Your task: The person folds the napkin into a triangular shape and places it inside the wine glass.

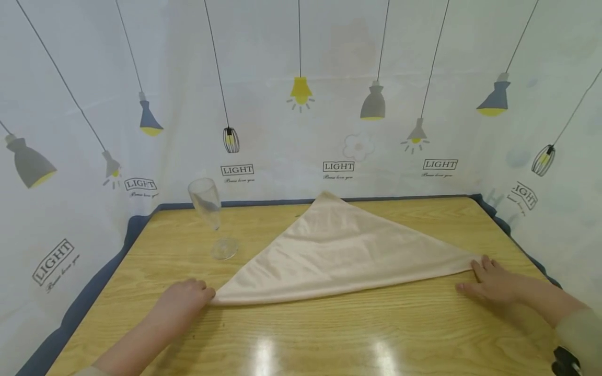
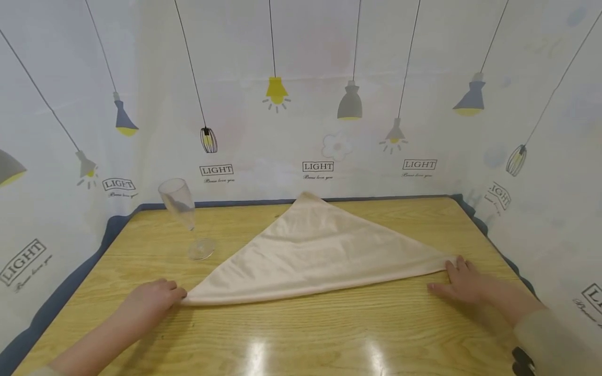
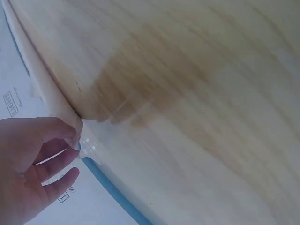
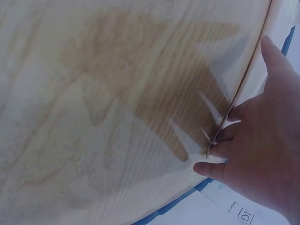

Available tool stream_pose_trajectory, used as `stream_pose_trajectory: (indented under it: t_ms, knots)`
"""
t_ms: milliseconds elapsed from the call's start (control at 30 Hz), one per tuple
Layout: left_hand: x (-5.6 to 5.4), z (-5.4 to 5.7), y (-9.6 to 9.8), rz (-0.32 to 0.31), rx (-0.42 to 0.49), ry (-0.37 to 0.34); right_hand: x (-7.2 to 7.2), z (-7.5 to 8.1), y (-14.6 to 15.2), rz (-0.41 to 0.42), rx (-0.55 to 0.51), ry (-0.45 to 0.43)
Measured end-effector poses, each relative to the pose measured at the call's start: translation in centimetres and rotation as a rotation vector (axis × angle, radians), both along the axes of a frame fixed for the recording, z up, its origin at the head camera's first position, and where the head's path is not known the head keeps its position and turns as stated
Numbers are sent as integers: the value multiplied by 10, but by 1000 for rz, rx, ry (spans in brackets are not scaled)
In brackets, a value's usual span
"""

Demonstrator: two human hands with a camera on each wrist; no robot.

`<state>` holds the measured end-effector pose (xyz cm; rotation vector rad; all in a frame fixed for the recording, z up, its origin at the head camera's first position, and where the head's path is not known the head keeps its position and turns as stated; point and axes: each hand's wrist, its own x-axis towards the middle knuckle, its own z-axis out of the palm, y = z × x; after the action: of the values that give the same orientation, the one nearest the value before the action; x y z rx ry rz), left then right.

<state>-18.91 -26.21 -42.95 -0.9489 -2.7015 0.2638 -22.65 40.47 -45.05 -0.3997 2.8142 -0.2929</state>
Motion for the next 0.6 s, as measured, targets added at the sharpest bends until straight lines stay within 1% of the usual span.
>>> stream_pose_trajectory:
  t_ms: [100, 233, 400, 500, 600]
  knots:
    - [2, 5, 3, 6, -7, 25, -8, 2, 2, -9, 2, 11]
    - [1, 12, 8, 1, 45, 59, -20, 9, 6, -43, -8, -43]
    - [1, 20, 11, -41, 99, 137, -29, 14, 11, -81, 28, -93]
    - [1, 25, 13, -59, 136, 168, -32, 15, 12, -83, 63, -84]
    - [0, 31, 15, -57, 177, 169, -36, 16, 12, -67, 80, -66]
